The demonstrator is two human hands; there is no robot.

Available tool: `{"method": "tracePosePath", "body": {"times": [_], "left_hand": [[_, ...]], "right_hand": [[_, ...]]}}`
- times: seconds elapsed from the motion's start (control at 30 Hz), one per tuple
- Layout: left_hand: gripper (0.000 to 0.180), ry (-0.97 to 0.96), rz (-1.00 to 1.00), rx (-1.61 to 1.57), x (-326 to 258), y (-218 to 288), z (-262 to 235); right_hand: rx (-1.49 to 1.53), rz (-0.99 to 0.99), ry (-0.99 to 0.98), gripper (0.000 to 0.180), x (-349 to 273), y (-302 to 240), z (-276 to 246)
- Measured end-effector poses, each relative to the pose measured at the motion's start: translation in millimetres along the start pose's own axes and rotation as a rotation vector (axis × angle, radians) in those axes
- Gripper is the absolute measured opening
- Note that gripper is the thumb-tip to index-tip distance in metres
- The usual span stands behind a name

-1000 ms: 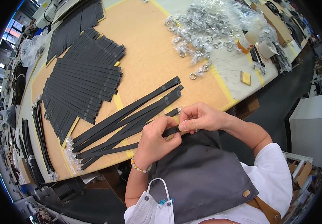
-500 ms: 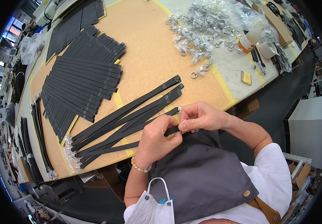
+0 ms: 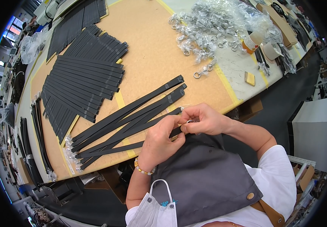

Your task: Manually attaching metal hardware rings to leather or synthetic straps at a workshop table.

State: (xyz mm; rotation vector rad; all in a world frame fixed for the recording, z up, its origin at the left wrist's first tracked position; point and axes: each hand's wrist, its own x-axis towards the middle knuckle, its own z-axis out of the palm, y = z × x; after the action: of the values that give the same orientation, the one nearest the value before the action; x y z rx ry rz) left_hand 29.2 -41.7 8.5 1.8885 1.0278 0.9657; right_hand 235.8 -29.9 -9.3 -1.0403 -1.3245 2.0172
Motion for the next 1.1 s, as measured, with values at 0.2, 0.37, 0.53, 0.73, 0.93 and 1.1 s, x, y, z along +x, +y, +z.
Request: {"method": "tracePosePath", "body": {"times": [0.2,0.37,0.53,0.73,0.93,1.1], "left_hand": [[0.041,-0.139,-0.128,-0.108,-4.0,2.5,-9.1],[0.041,-0.109,-0.184,-0.289,-11.1,-6.0,-15.0],[0.039,-0.135,-0.123,-0.269,-7.3,-3.8,-9.6],[0.025,-0.156,-0.094,-0.072,-9.3,-14.3,-13.6],[0.013,-0.068,-0.009,0.006,-5.9,-25.8,-7.0],[0.012,0.091,0.068,0.312,17.8,-42.9,-3.9]], "right_hand": [[-0.276,-0.221,0.083,0.018,-0.8,6.6,7.8],[0.091,0.084,-0.111,0.020,-1.4,-10.9,-2.7],[-0.126,0.006,-0.166,0.022,-2.9,-3.7,-1.4],[-0.438,-0.161,-0.039,0.024,-9.0,2.8,-3.6],[-0.778,-0.176,0.141,0.023,-13.7,-16.2,-16.0],[-1.156,-0.542,0.661,0.015,1.6,-24.5,-74.6]]}}
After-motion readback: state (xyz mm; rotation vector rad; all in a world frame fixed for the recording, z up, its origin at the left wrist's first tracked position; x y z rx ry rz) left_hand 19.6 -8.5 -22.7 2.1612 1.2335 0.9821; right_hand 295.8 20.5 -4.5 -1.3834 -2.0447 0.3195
